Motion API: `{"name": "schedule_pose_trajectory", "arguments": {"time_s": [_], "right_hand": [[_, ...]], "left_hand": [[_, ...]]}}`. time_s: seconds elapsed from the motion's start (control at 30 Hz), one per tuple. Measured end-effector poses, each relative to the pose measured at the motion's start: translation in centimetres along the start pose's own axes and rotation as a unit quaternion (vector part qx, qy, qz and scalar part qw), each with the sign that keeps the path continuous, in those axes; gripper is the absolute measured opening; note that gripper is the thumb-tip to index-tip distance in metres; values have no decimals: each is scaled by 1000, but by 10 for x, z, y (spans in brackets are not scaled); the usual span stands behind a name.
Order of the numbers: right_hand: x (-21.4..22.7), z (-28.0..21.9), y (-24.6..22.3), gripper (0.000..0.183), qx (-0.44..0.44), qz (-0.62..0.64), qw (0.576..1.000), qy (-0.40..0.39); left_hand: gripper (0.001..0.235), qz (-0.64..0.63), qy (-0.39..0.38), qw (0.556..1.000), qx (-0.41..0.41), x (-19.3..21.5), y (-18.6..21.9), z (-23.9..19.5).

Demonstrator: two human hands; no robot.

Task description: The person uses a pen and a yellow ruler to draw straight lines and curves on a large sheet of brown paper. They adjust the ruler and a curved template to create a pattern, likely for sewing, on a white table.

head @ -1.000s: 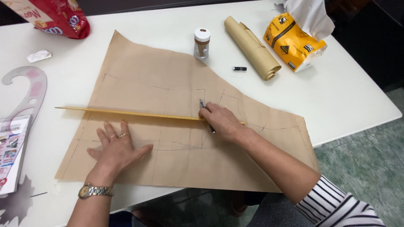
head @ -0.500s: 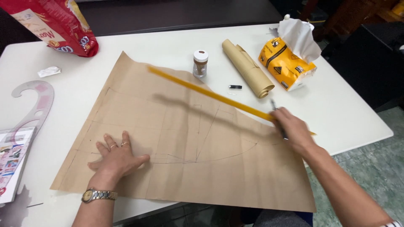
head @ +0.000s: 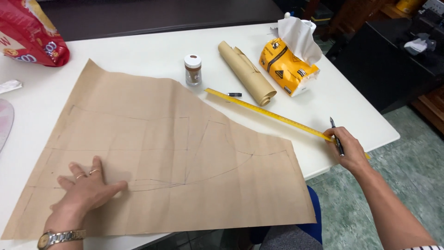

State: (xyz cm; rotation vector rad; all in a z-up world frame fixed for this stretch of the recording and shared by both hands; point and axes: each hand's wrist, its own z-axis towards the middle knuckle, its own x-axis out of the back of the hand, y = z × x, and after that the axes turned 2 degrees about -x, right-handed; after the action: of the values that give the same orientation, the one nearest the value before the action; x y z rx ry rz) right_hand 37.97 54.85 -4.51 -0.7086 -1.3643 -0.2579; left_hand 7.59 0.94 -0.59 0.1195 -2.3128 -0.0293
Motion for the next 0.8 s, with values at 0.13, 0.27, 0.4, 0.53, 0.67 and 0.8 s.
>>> {"name": "schedule_pose_trajectory", "arguments": {"time_s": [0.13,0.27,0.4,0.53,0.67,0.8], "right_hand": [[-4,8,3,21,24,4,1000,16],[-12,20,7,24,14,-3,1000,3],[-16,25,0,29,-11,6,1000,-10],[-26,32,9,36,48,-14,999,19],[-26,31,-1,33,49,-3,999,19],[-22,27,-12,25,28,1,1000,9]], "left_hand": [[108,-5,24,1000,2,-11,-17,39],[109,-22,26,999,9,-12,-19,44],[113,-10,36,999,6,-12,-22,49],[107,-5,52,999,-5,-7,-16,33],[96,52,88,993,-55,-3,-7,19],[93,77,143,974,-158,-20,-5,36]]}}
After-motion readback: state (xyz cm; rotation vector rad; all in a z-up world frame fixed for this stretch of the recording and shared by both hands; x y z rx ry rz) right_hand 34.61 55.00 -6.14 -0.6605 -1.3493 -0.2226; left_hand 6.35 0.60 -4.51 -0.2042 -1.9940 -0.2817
